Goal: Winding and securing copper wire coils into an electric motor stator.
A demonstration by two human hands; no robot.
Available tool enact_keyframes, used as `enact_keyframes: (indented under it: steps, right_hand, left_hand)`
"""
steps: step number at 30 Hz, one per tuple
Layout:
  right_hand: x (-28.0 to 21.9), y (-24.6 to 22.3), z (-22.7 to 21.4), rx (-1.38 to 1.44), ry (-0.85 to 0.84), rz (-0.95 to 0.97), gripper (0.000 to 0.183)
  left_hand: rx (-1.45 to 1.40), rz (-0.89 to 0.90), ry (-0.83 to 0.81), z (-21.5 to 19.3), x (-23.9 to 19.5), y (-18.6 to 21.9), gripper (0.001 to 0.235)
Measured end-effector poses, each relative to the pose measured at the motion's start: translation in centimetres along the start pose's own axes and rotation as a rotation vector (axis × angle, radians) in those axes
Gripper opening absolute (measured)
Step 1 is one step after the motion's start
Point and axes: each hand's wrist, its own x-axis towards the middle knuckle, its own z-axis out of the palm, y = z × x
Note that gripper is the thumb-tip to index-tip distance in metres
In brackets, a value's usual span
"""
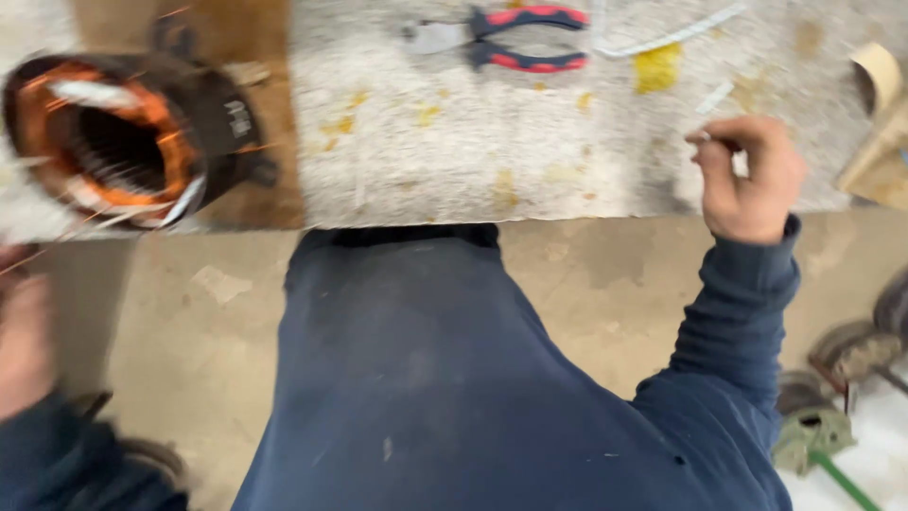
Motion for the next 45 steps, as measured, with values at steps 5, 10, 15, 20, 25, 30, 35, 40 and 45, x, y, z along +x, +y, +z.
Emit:
enact_keyframes:
  steps: [5,10,15,20,25,30,35,40,45]
  right_hand:
    - [0.6,-6.2,7.1,0.442,0.137,0.098,0.025]
    - [2.8,-13.2,14.0,0.329,-0.108,-0.142,0.018]
    - [5.8,-20.6,17.9,0.367,-0.103,-0.400,0.019]
    - [8.3,-25.7,18.5,0.404,-0.170,-0.553,0.020]
    - [9.6,-30.8,19.4,0.539,-0.215,-0.469,0.019]
    - [9.4,-32.8,21.5,0.846,-0.212,-0.337,0.013]
    - [9.4,-33.9,22.1,0.884,-0.214,-0.308,0.021]
    - [9.3,-33.9,22.3,0.831,-0.192,-0.363,0.022]
    - [9.3,-33.4,22.5,0.809,-0.189,-0.400,0.020]
  left_hand:
    - [0.134,-0.080,0.044,-0.4,6.9,12.1,0.044]
    - [-0.076,0.260,0.061,0.2,7.9,8.9,0.020]
    - [-0.122,0.274,0.060,-1.3,9.0,8.2,0.014]
    - [-0.292,0.354,0.060,-2.2,9.8,7.2,0.011]
    - [-0.579,0.425,-0.024,-1.6,10.9,6.7,0.016]
    - [-0.538,0.480,0.008,-1.6,11.5,6.8,0.019]
    - [-0.593,0.521,0.050,-0.5,11.2,6.5,0.017]
    - [-0.587,0.545,0.097,-0.1,11.0,6.5,0.015]
    - [-0.584,0.531,0.105,0.1,10.9,6.8,0.013]
